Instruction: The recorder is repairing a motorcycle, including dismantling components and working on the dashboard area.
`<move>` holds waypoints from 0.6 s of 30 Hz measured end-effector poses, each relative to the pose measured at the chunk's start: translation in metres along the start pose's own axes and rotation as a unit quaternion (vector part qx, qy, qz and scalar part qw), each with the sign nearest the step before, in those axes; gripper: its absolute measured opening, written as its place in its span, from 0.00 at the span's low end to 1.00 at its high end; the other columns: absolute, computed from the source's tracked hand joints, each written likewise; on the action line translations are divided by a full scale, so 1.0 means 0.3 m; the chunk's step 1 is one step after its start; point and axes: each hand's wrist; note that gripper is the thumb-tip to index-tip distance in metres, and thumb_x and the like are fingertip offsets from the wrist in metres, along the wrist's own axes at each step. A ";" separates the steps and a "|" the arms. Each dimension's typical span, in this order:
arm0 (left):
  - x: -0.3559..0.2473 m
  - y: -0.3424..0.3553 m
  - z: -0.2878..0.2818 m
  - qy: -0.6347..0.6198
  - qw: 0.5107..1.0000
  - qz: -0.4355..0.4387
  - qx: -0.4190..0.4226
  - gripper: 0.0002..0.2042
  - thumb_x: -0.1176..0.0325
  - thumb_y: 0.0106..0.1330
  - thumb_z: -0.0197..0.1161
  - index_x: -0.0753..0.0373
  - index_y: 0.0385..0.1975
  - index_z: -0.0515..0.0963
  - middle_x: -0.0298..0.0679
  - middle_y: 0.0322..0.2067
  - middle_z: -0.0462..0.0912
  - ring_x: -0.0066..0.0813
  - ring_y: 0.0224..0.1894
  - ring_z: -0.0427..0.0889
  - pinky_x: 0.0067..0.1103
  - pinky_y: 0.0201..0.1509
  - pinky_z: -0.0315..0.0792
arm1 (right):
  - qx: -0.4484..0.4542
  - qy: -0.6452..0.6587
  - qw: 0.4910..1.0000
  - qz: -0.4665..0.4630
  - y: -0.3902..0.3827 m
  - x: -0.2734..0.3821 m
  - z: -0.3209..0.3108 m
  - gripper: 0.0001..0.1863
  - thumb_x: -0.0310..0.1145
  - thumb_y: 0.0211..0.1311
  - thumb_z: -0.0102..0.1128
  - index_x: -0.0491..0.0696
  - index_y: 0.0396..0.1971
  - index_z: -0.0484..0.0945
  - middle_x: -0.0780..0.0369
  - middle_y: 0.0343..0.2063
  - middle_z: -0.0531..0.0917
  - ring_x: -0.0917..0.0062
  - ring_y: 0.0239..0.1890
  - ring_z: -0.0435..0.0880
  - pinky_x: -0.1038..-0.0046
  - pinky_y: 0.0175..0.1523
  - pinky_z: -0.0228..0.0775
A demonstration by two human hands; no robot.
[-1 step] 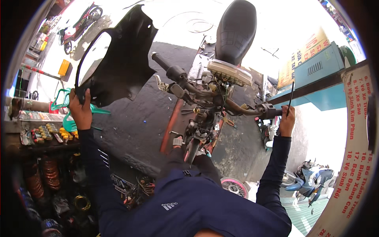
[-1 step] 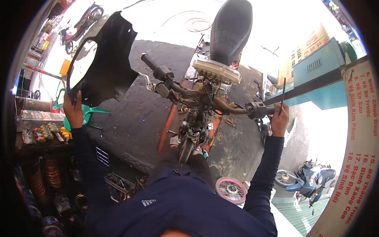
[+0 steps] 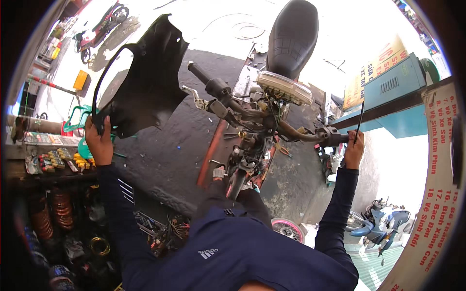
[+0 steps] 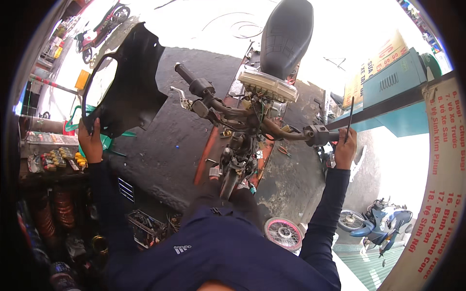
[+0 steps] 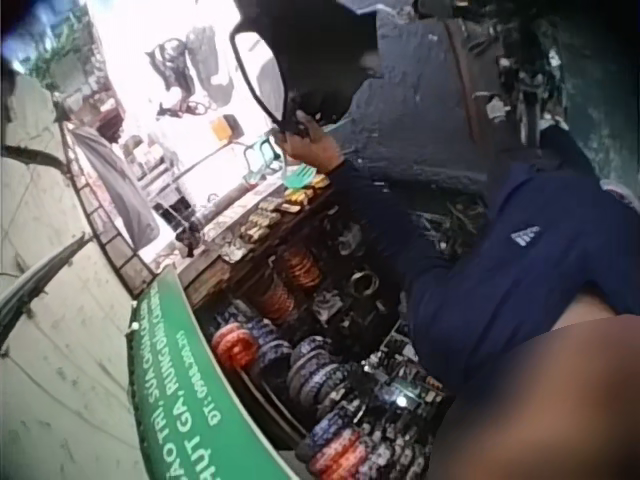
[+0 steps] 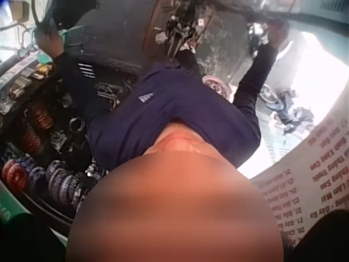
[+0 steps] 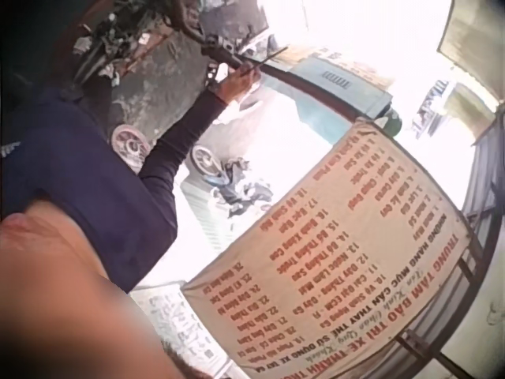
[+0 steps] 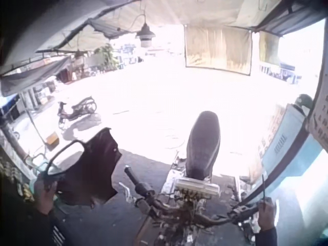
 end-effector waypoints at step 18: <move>0.127 -0.719 -0.091 0.078 0.971 -0.222 0.028 0.13 0.68 0.64 0.60 0.69 0.44 0.73 0.39 0.34 0.79 0.24 0.35 0.74 0.19 0.43 0.68 | -0.095 0.035 0.983 -0.156 -0.030 -0.033 0.067 0.17 0.39 0.71 0.44 0.39 0.35 0.76 0.61 0.39 0.76 0.75 0.34 0.76 0.77 0.38 0.68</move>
Point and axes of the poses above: each hand's wrist, its own y-axis towards the middle knuckle, its own z-axis out of the palm, x = y × z
